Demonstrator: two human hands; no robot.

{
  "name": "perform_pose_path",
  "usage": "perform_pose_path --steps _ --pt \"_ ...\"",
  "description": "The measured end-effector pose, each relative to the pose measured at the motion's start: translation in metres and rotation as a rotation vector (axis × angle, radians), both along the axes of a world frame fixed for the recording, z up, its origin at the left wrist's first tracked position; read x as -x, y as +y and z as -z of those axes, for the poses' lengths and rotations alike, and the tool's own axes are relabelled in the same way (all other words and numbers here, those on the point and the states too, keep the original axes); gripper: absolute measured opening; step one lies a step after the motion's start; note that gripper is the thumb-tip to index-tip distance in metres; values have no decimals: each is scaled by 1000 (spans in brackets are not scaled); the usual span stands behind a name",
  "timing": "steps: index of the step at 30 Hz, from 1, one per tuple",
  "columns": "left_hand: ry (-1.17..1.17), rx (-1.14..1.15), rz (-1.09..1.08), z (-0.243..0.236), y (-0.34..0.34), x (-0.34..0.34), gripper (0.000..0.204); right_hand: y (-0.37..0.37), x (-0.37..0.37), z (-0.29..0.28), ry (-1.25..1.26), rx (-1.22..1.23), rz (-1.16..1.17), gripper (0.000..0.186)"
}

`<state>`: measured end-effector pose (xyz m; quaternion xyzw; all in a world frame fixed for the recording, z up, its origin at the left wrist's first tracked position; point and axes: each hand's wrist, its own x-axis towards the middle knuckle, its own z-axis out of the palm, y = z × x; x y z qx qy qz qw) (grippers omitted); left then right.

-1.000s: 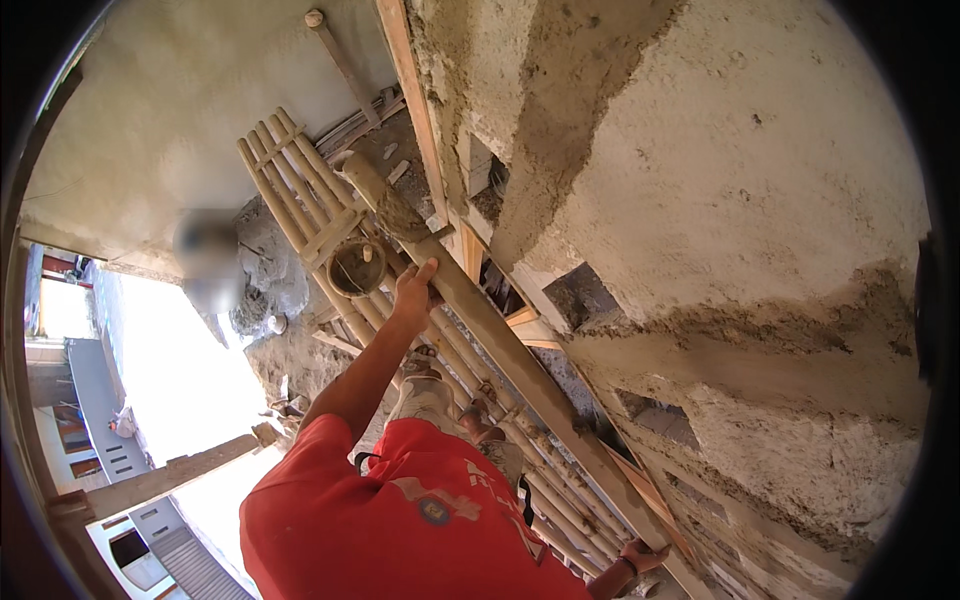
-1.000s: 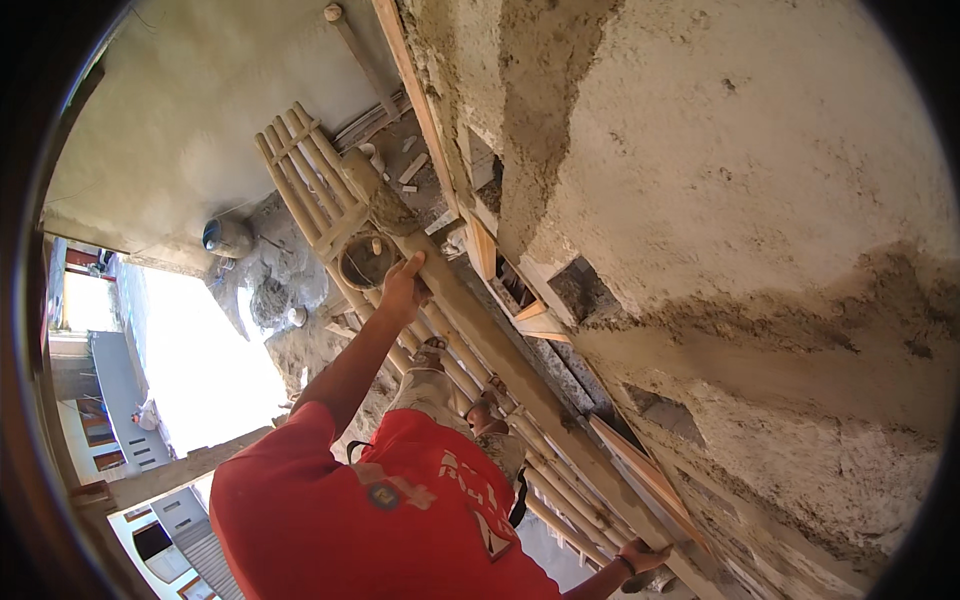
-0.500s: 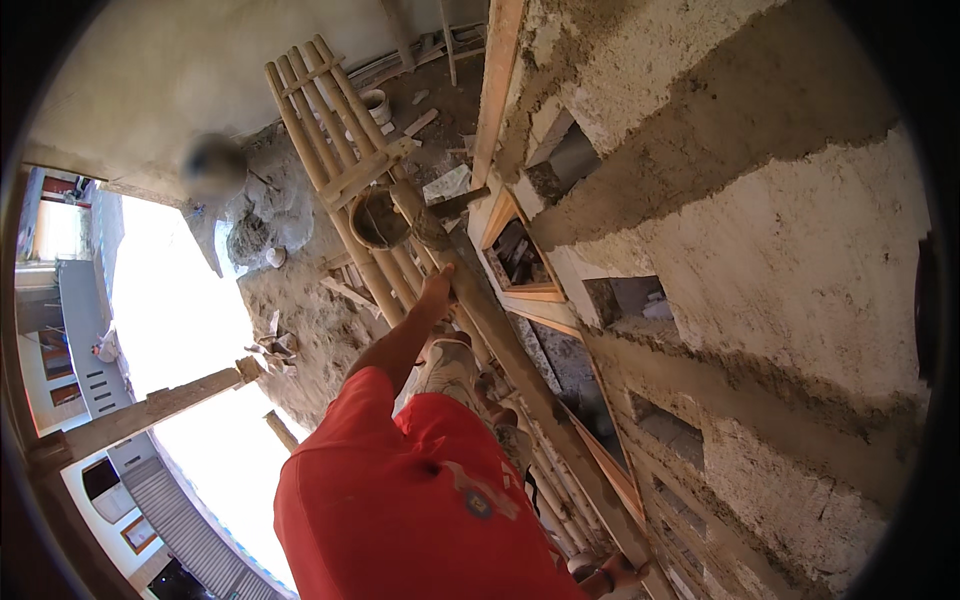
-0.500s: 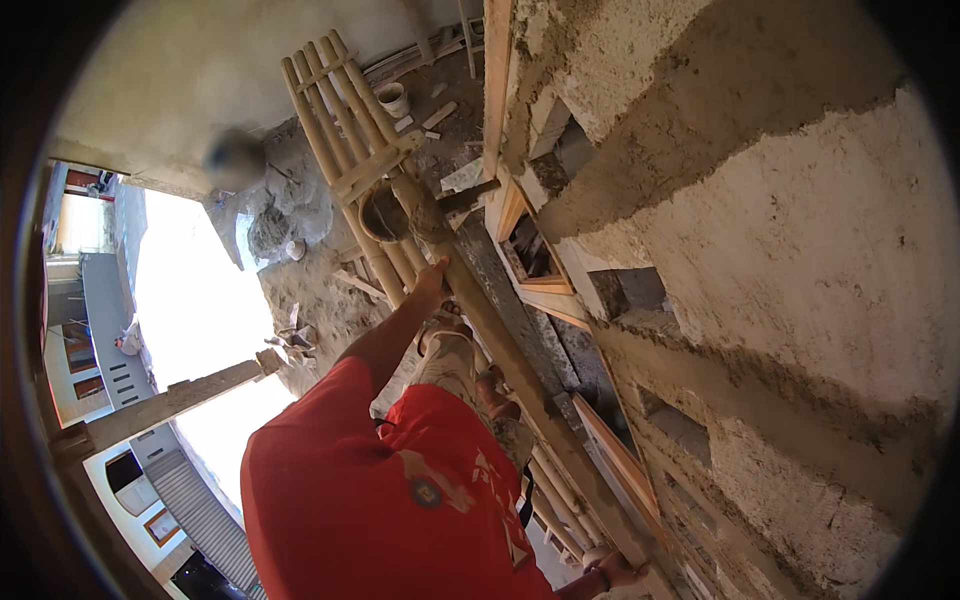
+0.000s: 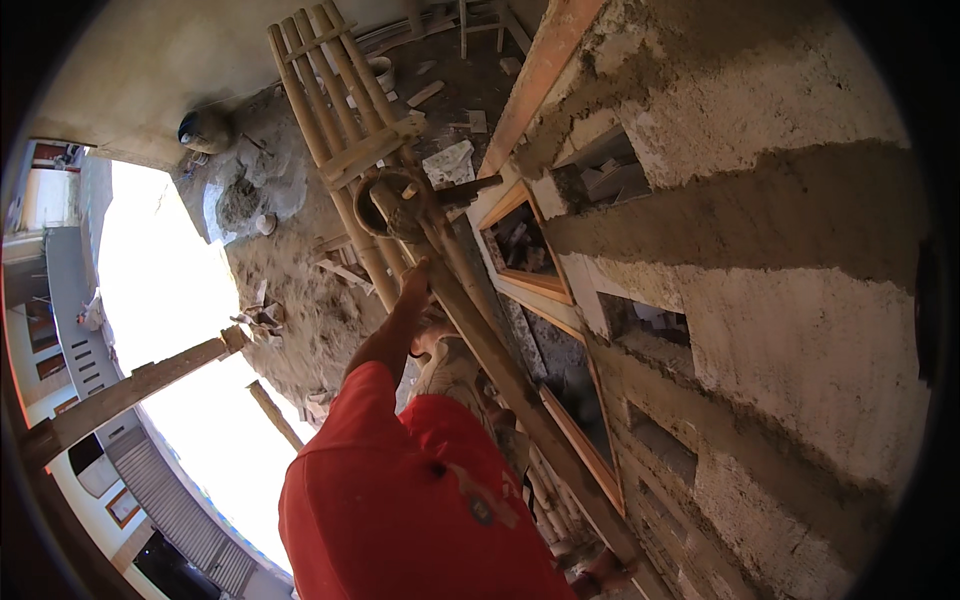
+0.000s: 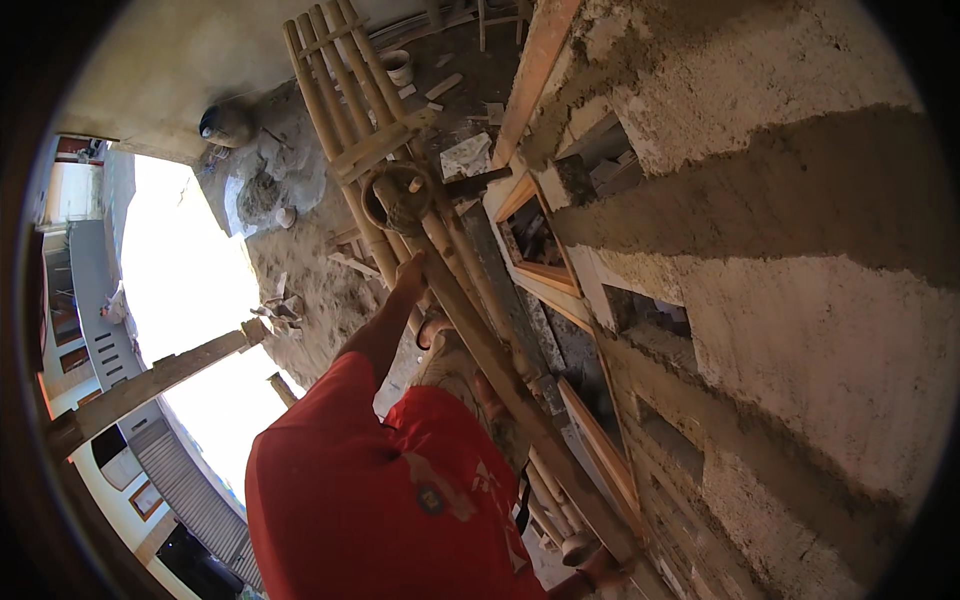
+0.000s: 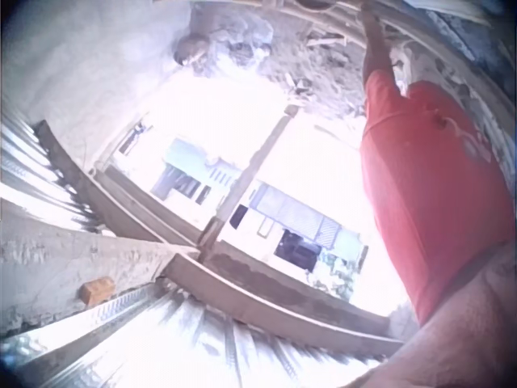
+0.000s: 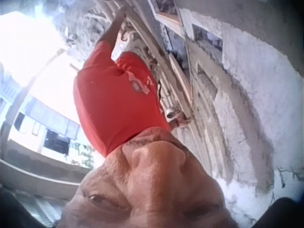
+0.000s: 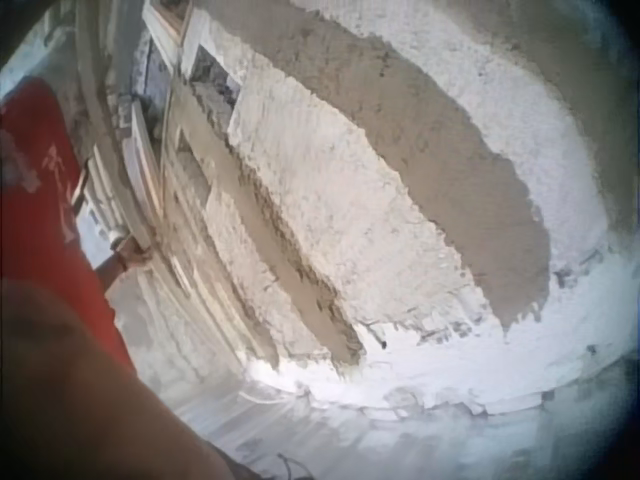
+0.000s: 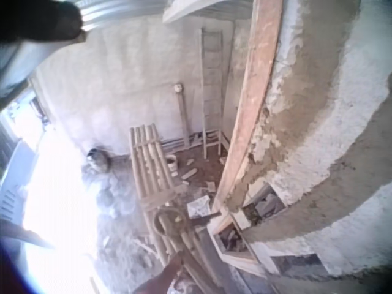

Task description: The person applies wet plaster from a bucket onto a wall using a trowel and then smooths it with a long wooden board.

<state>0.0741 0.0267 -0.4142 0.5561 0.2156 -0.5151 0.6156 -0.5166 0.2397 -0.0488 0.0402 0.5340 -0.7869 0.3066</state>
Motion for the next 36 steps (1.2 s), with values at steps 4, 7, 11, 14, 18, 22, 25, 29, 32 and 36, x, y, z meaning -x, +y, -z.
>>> perform_pose_path --steps 4,7,11,14,18,22,25,29,32,36 --pt "-129 21 40 13 1 -30 32 7 -17 15 -23 -72 -77 54" --pt "-207 -68 47 15 3 -60 30 20 -25 38 -60 -90 -257 54" --pt "-334 -177 6 2 3 -91 31 43 -30 76 -171 -113 -237 53" --pt "-322 -228 -71 -9 -1 -104 40 62 -30 105 -239 -148 -264 50" --pt "-376 -101 -53 -17 -11 -119 60 84 -26 149 -207 -275 -417 46" --pt "-526 -513 187 -13 -23 -132 67 94 -28 185 -18 -604 -548 44" --pt "-608 -579 375 1 -29 -138 71 84 -38 198 -448 -396 -250 47" --pt "-643 -746 473 24 -44 -143 73 65 -58 206 -237 -690 -407 47" --pt "-598 -787 457 25 -55 -143 71 63 -66 209 180 -896 -717 48" --pt "-618 -797 513 13 -60 -140 79 63 -65 205 226 -890 -746 66"
